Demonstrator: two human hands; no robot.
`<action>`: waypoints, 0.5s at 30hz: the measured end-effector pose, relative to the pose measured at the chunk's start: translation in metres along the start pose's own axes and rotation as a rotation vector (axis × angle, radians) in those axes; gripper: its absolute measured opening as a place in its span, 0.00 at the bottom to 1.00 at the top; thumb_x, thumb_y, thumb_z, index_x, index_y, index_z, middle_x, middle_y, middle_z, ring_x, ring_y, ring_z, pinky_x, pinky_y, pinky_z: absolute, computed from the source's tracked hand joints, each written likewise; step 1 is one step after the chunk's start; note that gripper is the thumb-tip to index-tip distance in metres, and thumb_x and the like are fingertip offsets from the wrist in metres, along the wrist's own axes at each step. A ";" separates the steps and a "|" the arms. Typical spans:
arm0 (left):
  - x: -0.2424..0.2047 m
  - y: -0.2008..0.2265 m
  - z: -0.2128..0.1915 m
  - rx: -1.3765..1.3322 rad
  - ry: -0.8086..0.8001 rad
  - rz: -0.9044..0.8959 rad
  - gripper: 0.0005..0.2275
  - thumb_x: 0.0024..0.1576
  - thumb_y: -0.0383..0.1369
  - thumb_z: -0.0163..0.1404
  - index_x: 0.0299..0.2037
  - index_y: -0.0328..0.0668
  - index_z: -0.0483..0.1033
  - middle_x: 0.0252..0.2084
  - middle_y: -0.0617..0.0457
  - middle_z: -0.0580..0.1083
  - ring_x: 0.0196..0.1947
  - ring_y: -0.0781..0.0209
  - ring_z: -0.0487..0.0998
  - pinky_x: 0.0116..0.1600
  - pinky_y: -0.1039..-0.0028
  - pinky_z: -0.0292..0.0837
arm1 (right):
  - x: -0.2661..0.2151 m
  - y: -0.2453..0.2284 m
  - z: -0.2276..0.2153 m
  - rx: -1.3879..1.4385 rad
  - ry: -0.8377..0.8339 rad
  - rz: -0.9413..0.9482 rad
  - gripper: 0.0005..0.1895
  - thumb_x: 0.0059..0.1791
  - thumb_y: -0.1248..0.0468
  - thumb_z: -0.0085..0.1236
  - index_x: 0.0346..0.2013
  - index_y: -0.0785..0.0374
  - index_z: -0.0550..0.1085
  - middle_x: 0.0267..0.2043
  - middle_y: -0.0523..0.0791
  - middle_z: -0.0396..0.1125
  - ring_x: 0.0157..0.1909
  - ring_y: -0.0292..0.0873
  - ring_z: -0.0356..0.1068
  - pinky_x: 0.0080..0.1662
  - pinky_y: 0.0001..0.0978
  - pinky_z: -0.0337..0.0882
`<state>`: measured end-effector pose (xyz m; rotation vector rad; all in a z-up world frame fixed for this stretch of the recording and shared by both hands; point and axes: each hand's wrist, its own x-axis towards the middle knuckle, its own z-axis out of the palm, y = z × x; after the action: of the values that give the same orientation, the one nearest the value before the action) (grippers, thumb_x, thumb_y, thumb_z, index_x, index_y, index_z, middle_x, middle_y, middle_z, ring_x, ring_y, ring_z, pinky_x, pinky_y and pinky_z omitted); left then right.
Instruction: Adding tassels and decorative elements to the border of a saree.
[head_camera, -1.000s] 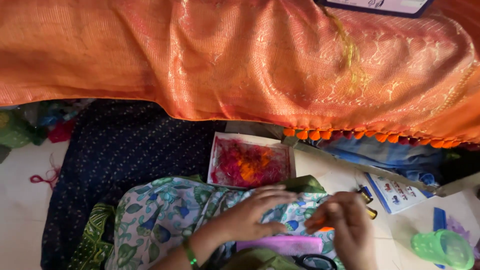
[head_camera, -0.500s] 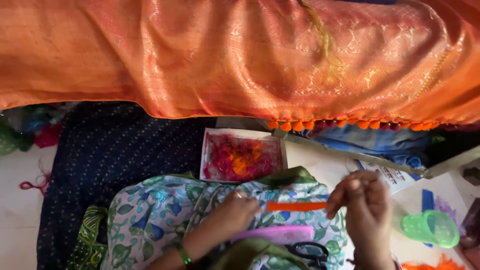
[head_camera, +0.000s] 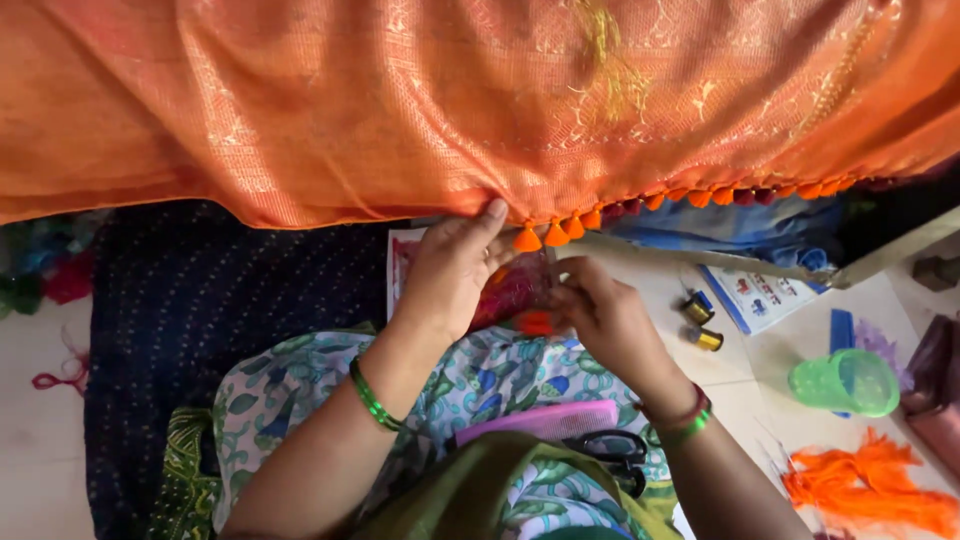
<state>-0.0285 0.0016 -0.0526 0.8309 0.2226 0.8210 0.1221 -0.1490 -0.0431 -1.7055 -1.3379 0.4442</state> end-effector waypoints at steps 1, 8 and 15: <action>0.000 0.001 0.002 -0.073 0.061 -0.061 0.10 0.65 0.35 0.54 0.43 0.33 0.78 0.46 0.46 0.80 0.48 0.57 0.81 0.58 0.62 0.73 | 0.008 -0.003 0.005 0.056 -0.066 -0.049 0.11 0.52 0.70 0.50 0.50 0.67 0.69 0.32 0.43 0.75 0.31 0.32 0.78 0.33 0.25 0.77; -0.018 0.023 0.001 -0.008 0.100 -0.086 0.08 0.63 0.34 0.53 0.40 0.36 0.79 0.42 0.45 0.81 0.42 0.56 0.83 0.53 0.64 0.77 | 0.038 0.029 0.033 0.145 0.054 0.047 0.07 0.50 0.71 0.58 0.42 0.69 0.77 0.30 0.43 0.74 0.30 0.30 0.72 0.32 0.25 0.72; -0.017 0.012 -0.006 0.139 0.043 -0.004 0.08 0.64 0.30 0.54 0.45 0.29 0.80 0.46 0.45 0.81 0.46 0.59 0.82 0.57 0.67 0.76 | 0.027 0.018 0.043 0.433 0.049 0.239 0.06 0.52 0.66 0.60 0.38 0.68 0.76 0.25 0.38 0.67 0.23 0.29 0.61 0.25 0.23 0.60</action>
<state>-0.0493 -0.0024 -0.0499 0.9430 0.3219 0.8272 0.1101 -0.1066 -0.0741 -1.5005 -0.9210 0.7643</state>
